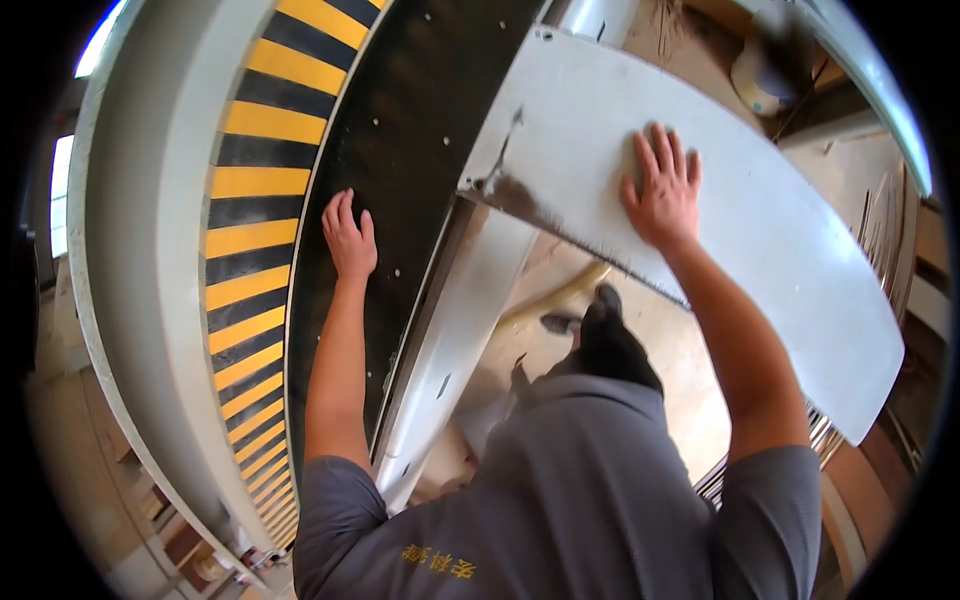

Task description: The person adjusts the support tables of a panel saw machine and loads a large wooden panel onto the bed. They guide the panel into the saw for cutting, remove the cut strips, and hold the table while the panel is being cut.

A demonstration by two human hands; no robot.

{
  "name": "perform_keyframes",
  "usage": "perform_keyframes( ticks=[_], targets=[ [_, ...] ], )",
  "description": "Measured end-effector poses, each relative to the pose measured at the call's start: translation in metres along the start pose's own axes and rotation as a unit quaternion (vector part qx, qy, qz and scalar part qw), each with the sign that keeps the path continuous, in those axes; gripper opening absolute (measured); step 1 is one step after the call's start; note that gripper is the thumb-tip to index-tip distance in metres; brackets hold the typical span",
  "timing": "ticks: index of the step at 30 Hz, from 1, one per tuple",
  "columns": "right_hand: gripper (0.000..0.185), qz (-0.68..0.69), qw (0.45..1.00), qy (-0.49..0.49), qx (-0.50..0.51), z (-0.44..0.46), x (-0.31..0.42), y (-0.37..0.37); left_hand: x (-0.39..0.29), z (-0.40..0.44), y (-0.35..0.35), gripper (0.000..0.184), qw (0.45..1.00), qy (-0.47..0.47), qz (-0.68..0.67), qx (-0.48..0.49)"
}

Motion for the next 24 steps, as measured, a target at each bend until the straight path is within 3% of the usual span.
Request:
perform_keyframes(
  ticks=[5,6,9,10,11,13,18,20,23,24],
  targets=[
    [0.068,0.002,1.000,0.007,-0.006,0.001,0.001,0.004,0.012,0.022,-0.015,0.049,0.998,-0.027,0.046,-0.015],
    [0.068,-0.001,1.000,0.004,-0.004,0.002,0.001,0.001,0.016,0.027,-0.018,0.056,0.997,-0.020,0.066,-0.019],
    [0.067,-0.008,1.000,-0.001,-0.003,0.003,0.000,-0.006,0.065,0.028,-0.054,0.077,0.976,0.144,0.160,-0.001],
    [0.067,-0.008,1.000,-0.001,-0.004,0.002,0.001,-0.007,0.069,0.024,-0.062,0.085,0.974,0.194,0.112,0.047],
    [0.067,-0.006,1.000,0.002,-0.004,0.002,0.002,-0.008,0.058,0.018,-0.063,0.084,0.977,0.179,0.115,0.034],
    [0.070,-0.018,1.000,-0.005,0.017,0.005,0.001,-0.013,0.023,-0.005,-0.059,0.080,0.983,0.164,0.083,0.031],
    [0.078,0.036,0.998,-0.024,0.050,0.006,-0.003,-0.028,-0.065,-0.089,-0.021,0.037,0.994,0.102,-0.015,-0.025],
    [0.079,0.050,0.997,-0.020,0.049,0.001,-0.007,-0.032,-0.089,-0.128,-0.004,0.025,0.978,0.188,-0.089,-0.016],
    [0.079,0.065,0.998,-0.009,0.025,-0.002,-0.012,-0.035,-0.160,-0.142,0.100,0.023,0.976,0.195,-0.081,-0.058],
    [0.080,0.066,0.997,-0.008,0.037,-0.003,-0.013,-0.034,-0.174,-0.146,0.143,0.021,0.963,0.243,-0.099,-0.063]
  ],
)
Point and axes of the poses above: each hand's wrist, its own z-axis towards the middle knuckle, its own y-axis out of the back of the hand, x = y × z, the point moved 8 cm from there along z, towards the middle knuckle, and after that the axes turned 2 degrees about -y, right-handed, at the moved point
